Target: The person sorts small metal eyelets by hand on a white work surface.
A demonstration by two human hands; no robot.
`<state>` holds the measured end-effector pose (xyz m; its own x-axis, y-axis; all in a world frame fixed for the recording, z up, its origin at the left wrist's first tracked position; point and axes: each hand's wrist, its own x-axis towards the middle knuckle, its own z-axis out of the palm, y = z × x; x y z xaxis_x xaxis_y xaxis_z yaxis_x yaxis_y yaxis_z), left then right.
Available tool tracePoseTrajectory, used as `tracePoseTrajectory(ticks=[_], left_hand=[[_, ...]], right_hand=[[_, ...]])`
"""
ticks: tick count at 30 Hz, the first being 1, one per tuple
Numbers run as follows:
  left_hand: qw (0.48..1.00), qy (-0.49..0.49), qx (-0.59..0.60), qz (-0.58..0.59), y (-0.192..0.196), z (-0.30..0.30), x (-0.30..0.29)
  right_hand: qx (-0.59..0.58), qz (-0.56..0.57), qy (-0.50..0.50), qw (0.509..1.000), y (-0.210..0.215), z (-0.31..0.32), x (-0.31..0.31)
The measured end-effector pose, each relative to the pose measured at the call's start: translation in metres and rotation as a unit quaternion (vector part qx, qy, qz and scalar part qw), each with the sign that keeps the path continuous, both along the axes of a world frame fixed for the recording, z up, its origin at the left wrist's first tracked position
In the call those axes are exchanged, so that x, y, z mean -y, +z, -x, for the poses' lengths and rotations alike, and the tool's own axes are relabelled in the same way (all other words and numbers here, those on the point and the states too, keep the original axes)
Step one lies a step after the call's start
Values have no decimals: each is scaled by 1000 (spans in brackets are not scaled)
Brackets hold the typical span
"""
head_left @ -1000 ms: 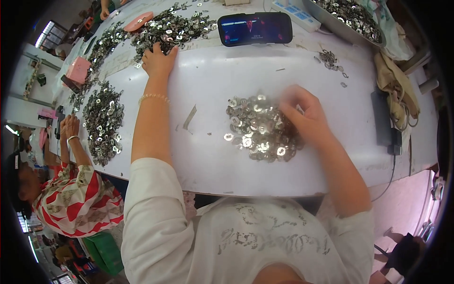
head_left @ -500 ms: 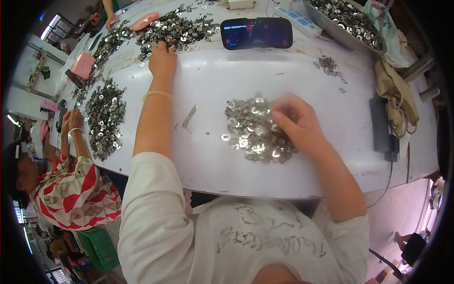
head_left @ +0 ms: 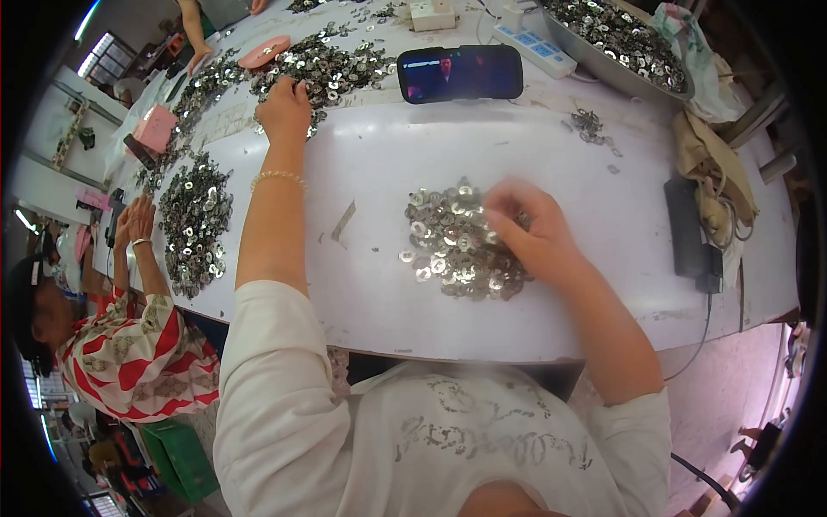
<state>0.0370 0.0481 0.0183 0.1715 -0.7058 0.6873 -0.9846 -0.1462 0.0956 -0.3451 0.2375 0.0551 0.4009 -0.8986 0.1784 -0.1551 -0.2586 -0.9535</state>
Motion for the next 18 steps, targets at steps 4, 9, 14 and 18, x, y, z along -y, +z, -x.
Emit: tracePoseTrajectory(ticks=[4, 9, 14, 18], left_hand=[[987, -85, -88, 101, 7, 4, 6], [974, -79, -167, 133, 12, 13, 9], [964, -66, -217, 139, 0, 8, 14], [955, -71, -276, 83, -7, 4, 19]], right_hand=[[-19, 20, -9, 1000, 0, -1, 0], [-20, 20, -15, 999, 1, 0, -1], [-11, -12, -12, 1000, 2, -1, 0], [-8, -39, 0, 999, 4, -2, -1]])
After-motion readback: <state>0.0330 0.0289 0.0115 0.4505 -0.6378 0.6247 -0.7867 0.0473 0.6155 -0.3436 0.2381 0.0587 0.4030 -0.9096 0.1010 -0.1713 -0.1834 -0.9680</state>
